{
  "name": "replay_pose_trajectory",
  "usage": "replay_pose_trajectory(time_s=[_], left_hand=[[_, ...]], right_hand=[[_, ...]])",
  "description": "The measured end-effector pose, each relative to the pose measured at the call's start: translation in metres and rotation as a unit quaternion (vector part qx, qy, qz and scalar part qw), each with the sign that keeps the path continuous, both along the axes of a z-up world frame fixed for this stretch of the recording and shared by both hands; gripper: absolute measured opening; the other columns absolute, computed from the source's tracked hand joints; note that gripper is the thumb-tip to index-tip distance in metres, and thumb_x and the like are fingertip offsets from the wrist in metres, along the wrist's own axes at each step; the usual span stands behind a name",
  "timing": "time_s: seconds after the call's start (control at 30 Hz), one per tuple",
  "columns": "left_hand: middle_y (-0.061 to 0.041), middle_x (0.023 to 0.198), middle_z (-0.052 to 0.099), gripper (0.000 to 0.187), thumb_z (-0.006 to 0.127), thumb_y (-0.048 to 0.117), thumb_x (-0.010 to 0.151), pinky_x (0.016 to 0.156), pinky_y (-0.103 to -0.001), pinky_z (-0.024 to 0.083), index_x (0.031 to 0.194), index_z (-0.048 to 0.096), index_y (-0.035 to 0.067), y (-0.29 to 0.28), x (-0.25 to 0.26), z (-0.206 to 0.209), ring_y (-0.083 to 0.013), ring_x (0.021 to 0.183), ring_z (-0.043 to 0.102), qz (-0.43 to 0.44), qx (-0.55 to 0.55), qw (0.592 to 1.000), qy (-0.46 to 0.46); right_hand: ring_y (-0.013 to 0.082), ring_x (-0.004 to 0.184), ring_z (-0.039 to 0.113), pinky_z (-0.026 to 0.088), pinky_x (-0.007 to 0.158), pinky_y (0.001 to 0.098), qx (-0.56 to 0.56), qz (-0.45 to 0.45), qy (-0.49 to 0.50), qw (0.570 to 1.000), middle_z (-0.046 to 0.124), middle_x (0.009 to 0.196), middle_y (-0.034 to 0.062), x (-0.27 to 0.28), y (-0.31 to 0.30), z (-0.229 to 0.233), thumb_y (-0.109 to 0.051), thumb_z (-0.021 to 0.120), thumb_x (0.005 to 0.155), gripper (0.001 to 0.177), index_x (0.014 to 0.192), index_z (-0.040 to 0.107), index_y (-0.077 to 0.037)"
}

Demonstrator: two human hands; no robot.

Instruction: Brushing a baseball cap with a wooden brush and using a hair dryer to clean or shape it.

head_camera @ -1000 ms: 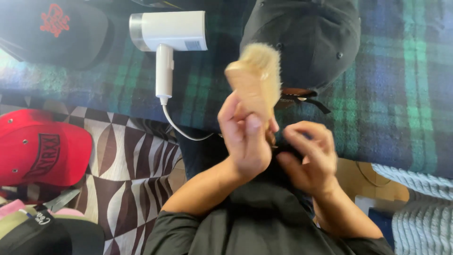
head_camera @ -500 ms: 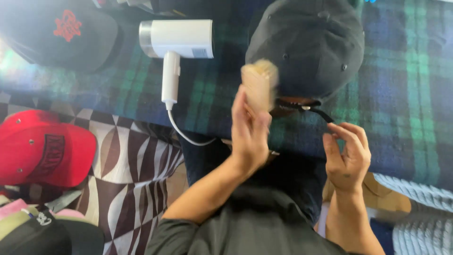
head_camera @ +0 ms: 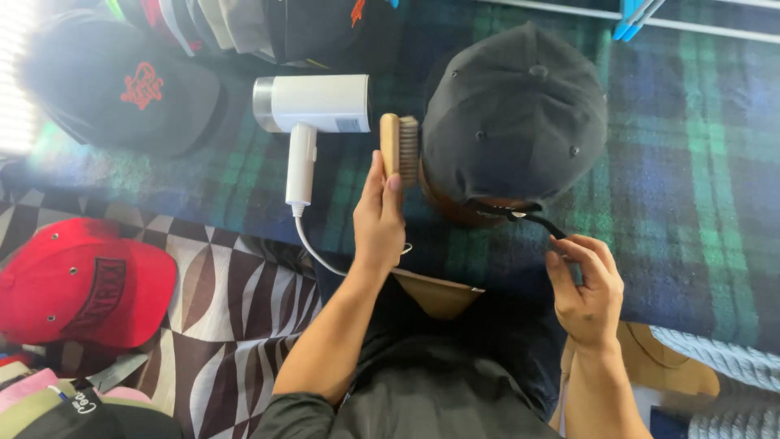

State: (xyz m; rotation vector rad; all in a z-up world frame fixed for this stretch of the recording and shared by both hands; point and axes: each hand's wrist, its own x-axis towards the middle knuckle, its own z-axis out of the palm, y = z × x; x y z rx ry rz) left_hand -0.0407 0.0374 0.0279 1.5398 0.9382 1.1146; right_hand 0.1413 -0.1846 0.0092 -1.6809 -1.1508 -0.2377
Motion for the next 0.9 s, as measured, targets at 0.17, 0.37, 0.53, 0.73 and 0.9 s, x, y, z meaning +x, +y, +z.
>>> replay_pose_trajectory(time_s=[0.17,0.37,0.53,0.73,0.9], left_hand=[[-0.008,0.08,0.07,0.052,0.052,0.014,0.107,0.05,-0.022,0.055,0.155,0.042,-0.001,-0.027,-0.001,0.031,-0.0112,0.055,0.061,-0.021,0.178,0.979,-0.101],[-0.013,0.071,0.073,0.042,0.058,0.037,0.103,0.042,-0.029,0.059,0.144,0.06,0.028,0.005,-0.004,0.006,-0.0191,0.047,0.066,0.003,-0.081,0.995,0.054],[-0.012,0.087,0.071,0.046,0.054,0.016,0.109,0.052,-0.025,0.055,0.153,0.047,0.004,-0.001,0.001,0.063,-0.0143,0.057,0.063,-0.102,0.217,0.97,-0.03],[-0.012,0.061,0.067,0.045,0.052,0.046,0.104,0.035,-0.032,0.053,0.144,0.061,0.027,0.028,0.007,0.019,-0.0224,0.04,0.061,-0.049,-0.095,0.986,0.129],[-0.01,0.074,0.07,0.043,0.055,0.031,0.106,0.047,-0.028,0.057,0.148,0.057,0.021,0.024,-0.012,0.1,-0.0157,0.056,0.065,-0.049,0.068,0.994,0.071]], right_hand=[[0.0352,0.08,0.067,0.055,0.076,0.0446,-0.002,0.006,0.01,1.0,0.068,0.102,0.0208,0.004,0.002,-0.012,0.001,0.078,0.097,0.015,0.108,0.074,0.008],[0.0295,0.079,0.069,0.057,0.074,0.0408,0.002,-0.017,0.03,0.999,0.069,0.101,0.0171,0.0,0.009,-0.006,-0.002,0.078,0.094,0.013,0.105,0.075,0.005],[0.0286,0.079,0.069,0.056,0.073,0.0377,0.012,0.009,0.043,0.999,0.069,0.099,0.0139,-0.001,0.013,0.0,-0.001,0.077,0.094,0.011,0.104,0.076,0.002],[0.0296,0.085,0.072,0.058,0.078,0.038,0.039,0.013,0.034,0.999,0.067,0.091,0.0127,0.004,0.013,-0.009,-0.003,0.079,0.093,0.009,0.1,0.075,0.002],[0.0328,0.095,0.071,0.058,0.084,0.0415,0.007,0.019,0.012,1.0,0.064,0.088,0.0127,0.003,0.015,-0.014,-0.002,0.078,0.092,0.011,0.101,0.075,0.003]])
